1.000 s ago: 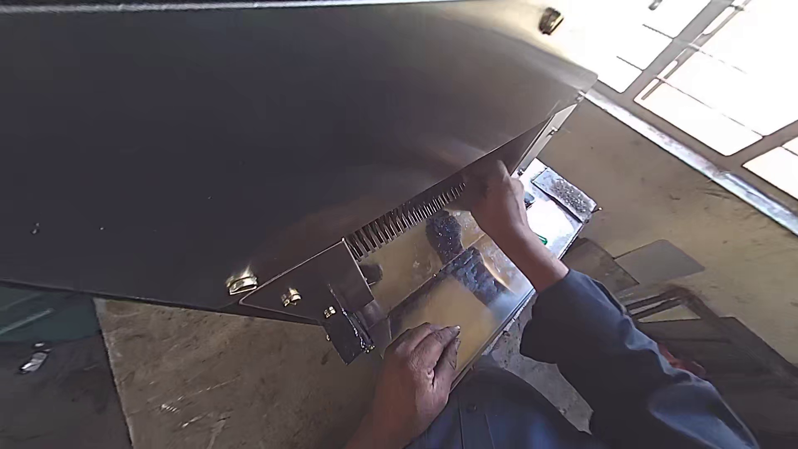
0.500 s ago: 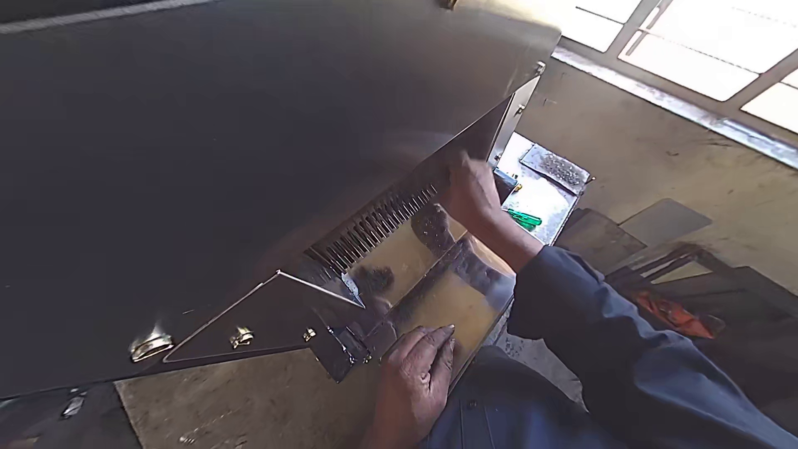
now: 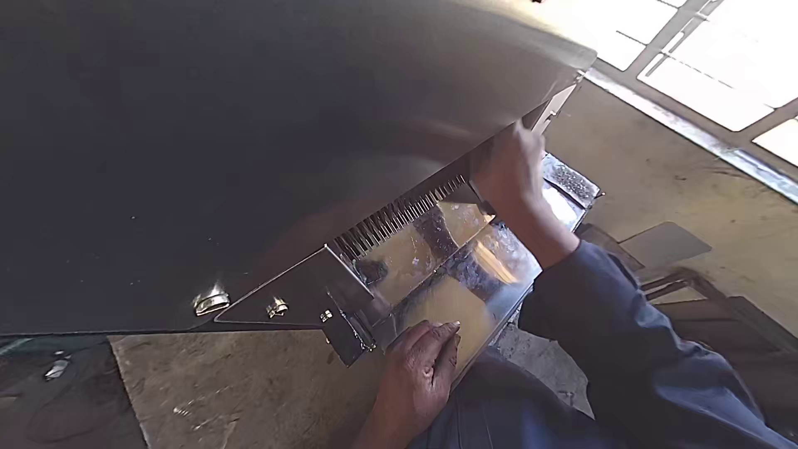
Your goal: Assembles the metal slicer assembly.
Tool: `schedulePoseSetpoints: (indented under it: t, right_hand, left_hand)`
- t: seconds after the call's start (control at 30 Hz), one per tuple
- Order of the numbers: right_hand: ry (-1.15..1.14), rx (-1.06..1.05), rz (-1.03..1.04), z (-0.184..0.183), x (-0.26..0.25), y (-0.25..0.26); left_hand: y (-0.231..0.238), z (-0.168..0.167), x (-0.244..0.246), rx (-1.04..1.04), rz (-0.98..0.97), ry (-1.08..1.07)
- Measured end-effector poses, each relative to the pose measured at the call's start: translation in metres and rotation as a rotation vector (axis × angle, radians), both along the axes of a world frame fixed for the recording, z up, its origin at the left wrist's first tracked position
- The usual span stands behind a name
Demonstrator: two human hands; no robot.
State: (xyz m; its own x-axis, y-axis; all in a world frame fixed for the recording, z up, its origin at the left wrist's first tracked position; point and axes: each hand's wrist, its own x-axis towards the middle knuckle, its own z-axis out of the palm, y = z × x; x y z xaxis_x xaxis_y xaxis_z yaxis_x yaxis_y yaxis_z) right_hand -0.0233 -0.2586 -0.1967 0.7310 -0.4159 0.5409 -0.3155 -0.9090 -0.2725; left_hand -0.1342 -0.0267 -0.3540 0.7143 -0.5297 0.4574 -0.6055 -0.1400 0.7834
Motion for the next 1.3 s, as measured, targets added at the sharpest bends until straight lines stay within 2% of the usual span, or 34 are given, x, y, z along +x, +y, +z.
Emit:
schedulePoseSetpoints:
  t: [0.07,0.13,0.2,0.33,0.4,0.63,0.7,0.8,0.93,1.0,1.13,1.2,1.3]
  right_hand:
    - [0.266,0.095,-0.002,-0.025,-0.001,0.000]
    - [0.337,0.132,0.048,-0.062,-0.003,-0.003]
    - [0.266,0.181,0.072,-0.062,-0.005,-0.003]
    - [-0.215,0.123,0.104,-0.027,-0.008,-0.013]
    - [-0.350,0.102,0.113,-0.019,-0.003,-0.020]
    - [-0.341,0.130,0.187,-0.016,-0.001,-0.022]
    - [-0.277,0.126,0.166,-0.014,0.003,-0.020]
    - [0.041,0.199,0.075,-0.014,0.007,-0.013]
    - [0.391,0.216,0.046,-0.061,0.003,-0.016]
    - [0.361,0.167,0.047,-0.068,0.000,-0.016]
    - [0.122,0.069,0.003,-0.027,0.001,-0.010]
    - [0.213,0.074,-0.009,-0.029,0.000,-0.009]
    - [0.479,0.131,0.026,-0.058,-0.003,-0.013]
  left_hand:
    - [-0.002,0.001,0.001,-0.002,-0.003,-0.013]
    - [0.000,0.002,0.001,-0.008,0.006,-0.027]
    - [0.001,0.003,0.001,-0.024,0.012,-0.021]
    - [0.000,0.001,0.000,-0.044,0.015,-0.014]
    - [-0.002,-0.001,0.000,-0.024,0.012,-0.035]
    - [-0.003,0.000,0.001,0.034,-0.010,-0.048]
    - [-0.003,0.000,0.000,0.036,-0.002,-0.041]
    - [-0.003,0.001,0.002,0.041,-0.007,-0.045]
    - [-0.001,0.002,0.002,0.034,-0.003,-0.049]
    - [-0.002,0.004,0.003,0.016,0.001,-0.040]
    - [-0.001,0.003,0.001,0.014,-0.011,-0.031]
    - [0.000,0.004,0.002,0.027,-0.017,-0.031]
    - [0.000,0.005,0.002,0.036,-0.005,-0.036]
